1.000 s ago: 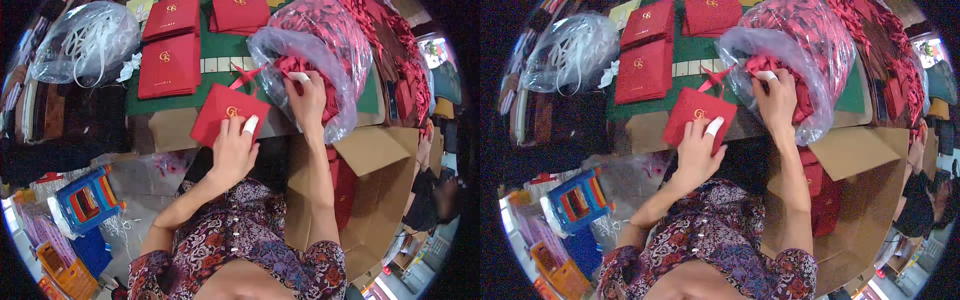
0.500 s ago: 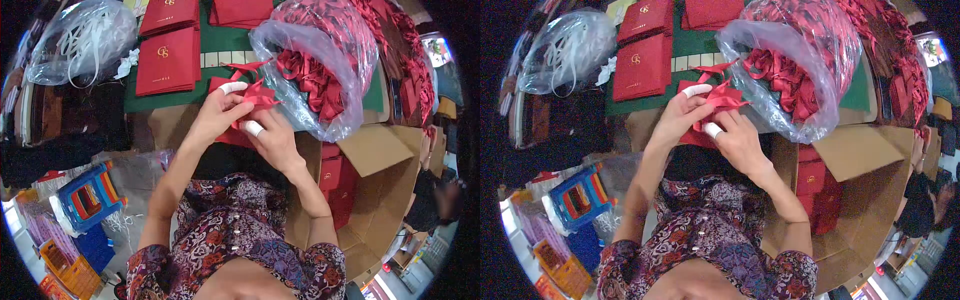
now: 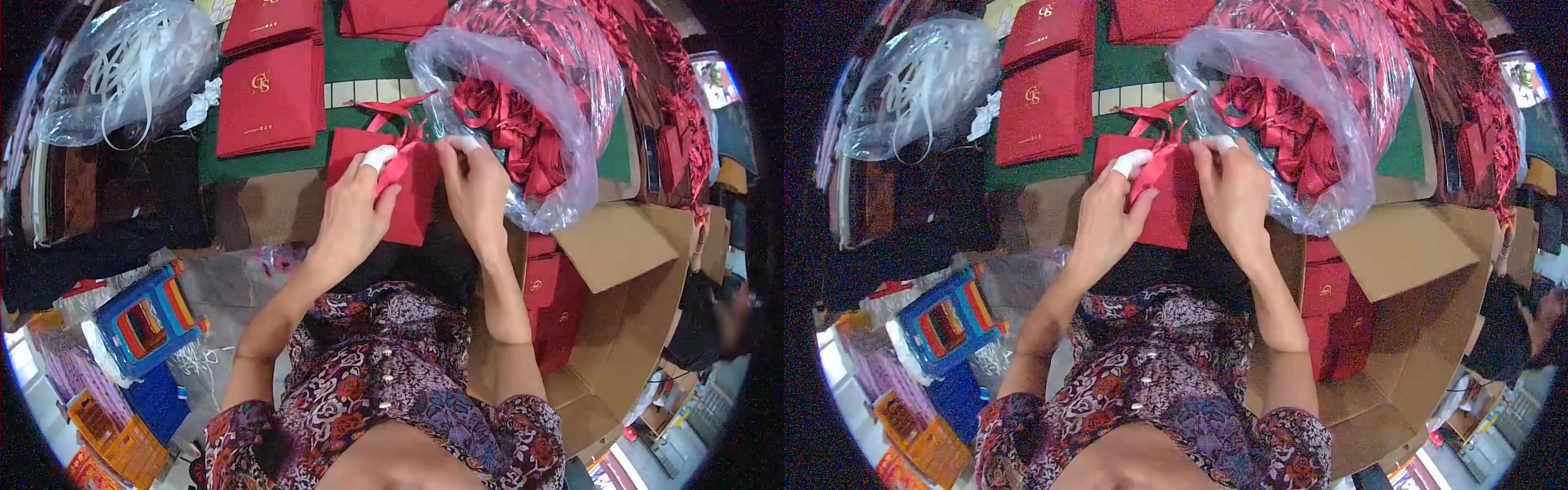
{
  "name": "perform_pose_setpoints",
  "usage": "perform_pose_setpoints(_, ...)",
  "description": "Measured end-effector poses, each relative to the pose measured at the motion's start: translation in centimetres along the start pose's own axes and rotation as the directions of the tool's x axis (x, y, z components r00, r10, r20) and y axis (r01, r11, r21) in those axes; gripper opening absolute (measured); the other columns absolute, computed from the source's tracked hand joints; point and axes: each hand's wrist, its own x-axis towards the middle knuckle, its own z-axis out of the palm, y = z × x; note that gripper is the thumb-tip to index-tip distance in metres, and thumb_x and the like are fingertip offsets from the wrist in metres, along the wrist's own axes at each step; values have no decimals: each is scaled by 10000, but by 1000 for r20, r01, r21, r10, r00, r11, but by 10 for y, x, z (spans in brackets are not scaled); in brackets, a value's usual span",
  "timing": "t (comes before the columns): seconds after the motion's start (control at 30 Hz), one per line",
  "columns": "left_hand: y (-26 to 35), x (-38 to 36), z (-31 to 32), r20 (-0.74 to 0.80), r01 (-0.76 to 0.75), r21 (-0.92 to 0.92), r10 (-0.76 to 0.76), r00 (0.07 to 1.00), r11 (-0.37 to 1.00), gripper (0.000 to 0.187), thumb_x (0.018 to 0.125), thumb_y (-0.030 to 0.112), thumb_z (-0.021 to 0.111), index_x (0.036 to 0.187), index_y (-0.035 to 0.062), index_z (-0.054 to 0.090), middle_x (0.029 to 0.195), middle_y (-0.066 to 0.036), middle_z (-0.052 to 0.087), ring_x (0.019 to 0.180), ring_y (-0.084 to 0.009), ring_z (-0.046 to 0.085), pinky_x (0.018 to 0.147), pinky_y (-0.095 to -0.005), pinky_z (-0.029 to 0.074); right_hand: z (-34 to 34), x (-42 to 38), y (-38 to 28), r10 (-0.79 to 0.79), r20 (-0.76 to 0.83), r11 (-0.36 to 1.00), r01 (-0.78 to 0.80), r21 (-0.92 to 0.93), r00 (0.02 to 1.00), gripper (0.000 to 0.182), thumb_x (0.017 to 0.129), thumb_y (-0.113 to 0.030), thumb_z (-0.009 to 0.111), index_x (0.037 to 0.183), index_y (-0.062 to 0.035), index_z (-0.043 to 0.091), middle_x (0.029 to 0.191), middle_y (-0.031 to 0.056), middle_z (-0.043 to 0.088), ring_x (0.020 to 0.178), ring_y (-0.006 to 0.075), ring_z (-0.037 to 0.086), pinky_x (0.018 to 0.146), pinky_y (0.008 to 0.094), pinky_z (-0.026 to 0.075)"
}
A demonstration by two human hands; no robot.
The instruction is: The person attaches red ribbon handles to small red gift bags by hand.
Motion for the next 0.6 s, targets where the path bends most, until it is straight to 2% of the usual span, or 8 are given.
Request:
perform_pose_setpoints(0.07,4,-4,0,28,13,31,-14,1000,999,459,845,51,718,1277,36,562,1049,-186,649,876,-324,666,770,-390,530,13,11,4,-49,2,991,49,-125,999,211,925,-229,694,954,-23,727,799,156,677,731,278,672,652,370,505)
perform_pose_setpoints(0.13,7,-6,0,77,38,93,-45,996,995,458,851,66,716,1277,22,556,1077,-198,631,939,-393,655,807,-448,524,22,19,3,-16,20,992,18,-123,1000,241,914,-268,702,929,-30,738,785,159,683,697,285,672,637,388,507)
perform_pose_setpoints(0.27,7,-5,-8,141,0,132,-19,990,991,388,877,192,709,1195,-1,600,1027,-181,590,926,-392,621,781,-469,523,32,25,9,-59,43,987,65,-144,997,217,906,-251,710,952,-41,741,807,169,696,700,290,679,641,383,511)
perform_pose_setpoints(0.33,5,1,-13,156,-33,190,2,988,981,366,867,238,721,1131,-1,638,1009,-154,599,939,-352,601,797,-438,515,27,25,9,-88,-11,994,87,-62,996,191,905,-218,713,981,-45,741,813,162,701,692,271,672,647,356,510)
perform_pose_setpoints(0.37,2,6,-15,86,-70,197,54,995,978,359,858,234,729,1114,-3,646,1001,-152,600,940,-352,592,801,-433,509,23,24,10,-96,-2,995,96,-37,995,171,927,-176,696,1030,-46,737,874,147,726,737,209,686,674,317,512)
perform_pose_setpoints(0.43,-9,17,-9,-33,-149,210,160,987,966,386,816,223,764,1110,0,651,1004,-141,607,952,-352,568,814,-437,491,15,19,9,-88,3,995,88,37,996,173,940,-163,683,1048,-37,732,908,138,736,772,179,688,696,305,515)
perform_pose_setpoints(0.5,-12,29,-5,-45,-192,202,205,978,960,383,804,205,777,1116,20,655,1005,-141,617,956,-356,568,821,-442,487,3,14,1,-6,81,997,0,78,997,184,954,-109,667,1102,-12,713,1015,122,749,868,128,689,760,286,523)
perform_pose_setpoints(0.6,-16,37,6,-40,-236,201,249,968,951,422,761,207,809,1122,47,662,1028,-132,621,973,-348,558,834,-453,468,4,7,10,-96,8,987,94,132,995,192,935,-76,683,1112,-5,702,1016,115,743,852,143,688,763,285,525)
